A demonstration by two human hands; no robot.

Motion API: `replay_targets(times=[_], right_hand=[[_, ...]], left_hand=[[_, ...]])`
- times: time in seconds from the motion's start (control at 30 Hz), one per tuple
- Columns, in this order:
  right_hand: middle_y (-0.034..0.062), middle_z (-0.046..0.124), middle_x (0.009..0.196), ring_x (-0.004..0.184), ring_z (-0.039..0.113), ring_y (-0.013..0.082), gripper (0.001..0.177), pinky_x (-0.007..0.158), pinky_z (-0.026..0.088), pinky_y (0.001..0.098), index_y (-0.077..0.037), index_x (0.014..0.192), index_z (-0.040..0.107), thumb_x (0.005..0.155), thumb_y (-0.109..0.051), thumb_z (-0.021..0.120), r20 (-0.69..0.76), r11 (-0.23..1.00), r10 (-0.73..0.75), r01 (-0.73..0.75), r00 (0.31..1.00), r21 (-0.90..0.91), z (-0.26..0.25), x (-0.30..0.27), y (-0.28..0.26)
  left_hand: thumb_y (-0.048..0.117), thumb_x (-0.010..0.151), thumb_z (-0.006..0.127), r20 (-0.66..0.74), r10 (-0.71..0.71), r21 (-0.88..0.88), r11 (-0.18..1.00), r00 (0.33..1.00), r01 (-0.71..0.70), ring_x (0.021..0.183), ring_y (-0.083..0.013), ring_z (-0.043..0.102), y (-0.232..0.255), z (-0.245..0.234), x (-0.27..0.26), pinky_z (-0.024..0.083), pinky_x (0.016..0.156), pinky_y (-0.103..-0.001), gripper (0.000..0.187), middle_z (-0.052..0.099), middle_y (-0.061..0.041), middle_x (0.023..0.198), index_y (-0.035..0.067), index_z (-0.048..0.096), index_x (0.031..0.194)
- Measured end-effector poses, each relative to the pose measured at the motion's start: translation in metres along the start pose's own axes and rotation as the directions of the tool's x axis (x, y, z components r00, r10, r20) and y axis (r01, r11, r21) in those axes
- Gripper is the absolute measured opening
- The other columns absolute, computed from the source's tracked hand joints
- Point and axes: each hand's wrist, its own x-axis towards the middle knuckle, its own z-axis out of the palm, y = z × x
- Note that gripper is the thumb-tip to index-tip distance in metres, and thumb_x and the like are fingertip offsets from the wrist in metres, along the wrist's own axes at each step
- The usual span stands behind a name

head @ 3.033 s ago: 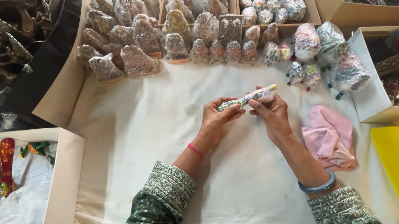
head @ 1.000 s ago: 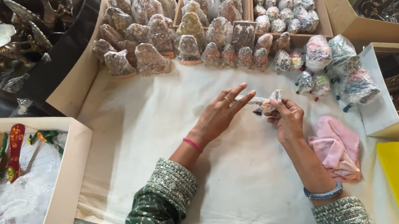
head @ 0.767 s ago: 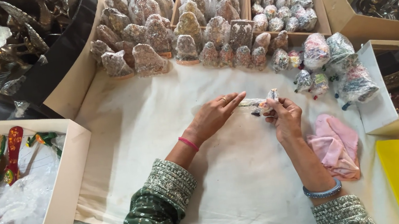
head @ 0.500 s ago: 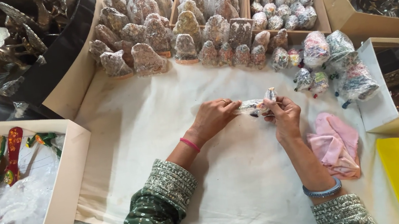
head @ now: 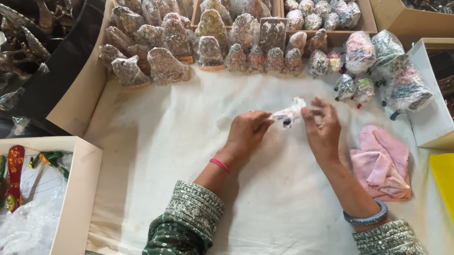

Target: The person cleans and wipes several small hand-painted animal figurines using a pink cloth, handling each figurine individually and placing them into a white box.

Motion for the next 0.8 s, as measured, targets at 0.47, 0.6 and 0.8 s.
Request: replay_targets(times=[0.47, 0.6, 0.8], right_hand=[[0.0048, 0.067, 0.124, 0.129, 0.054, 0.0306, 0.041, 0.109, 0.042, 0.0413, -0.012, 0.117, 0.073, 0.077, -0.011, 0.082, 0.363, 0.584, -0.623, 0.72, 0.693, -0.373, 0.0, -0.017, -0.05], [0.0002, 0.07, 0.107, 0.119, 0.059, 0.0249, 0.026, 0.094, 0.043, 0.0406, -0.012, 0.104, 0.075, 0.079, -0.01, 0.082, 0.384, 0.582, -0.59, 0.704, 0.71, -0.408, 0.001, -0.017, -0.047], [-0.0028, 0.069, 0.1, 0.113, 0.06, 0.0228, 0.017, 0.091, 0.044, 0.0399, -0.012, 0.089, 0.071, 0.078, -0.005, 0.081, 0.339, 0.612, -0.587, 0.677, 0.735, -0.408, 0.002, -0.012, -0.039]], left_hand=[[0.02, 0.098, 0.071, 0.389, -0.399, -0.481, 0.68, 0.83, 0.553, 0.059, -0.0061, 0.062, -0.001, 0.007, 0.001, 0.053, 0.052, -0.024, 0.024, 0.071, -0.003, 0.073, -0.003, 0.075, 0.105], [0.02, 0.096, 0.07, 0.381, -0.388, -0.445, 0.719, 0.839, 0.535, 0.059, -0.0054, 0.062, -0.003, 0.012, -0.001, 0.053, 0.052, -0.024, 0.024, 0.072, -0.002, 0.074, 0.0, 0.076, 0.108], [0.022, 0.092, 0.077, 0.424, -0.351, -0.521, 0.66, 0.835, 0.542, 0.06, -0.0067, 0.062, 0.01, 0.0, 0.004, 0.054, 0.052, -0.025, 0.029, 0.07, -0.004, 0.076, 0.001, 0.076, 0.112]])
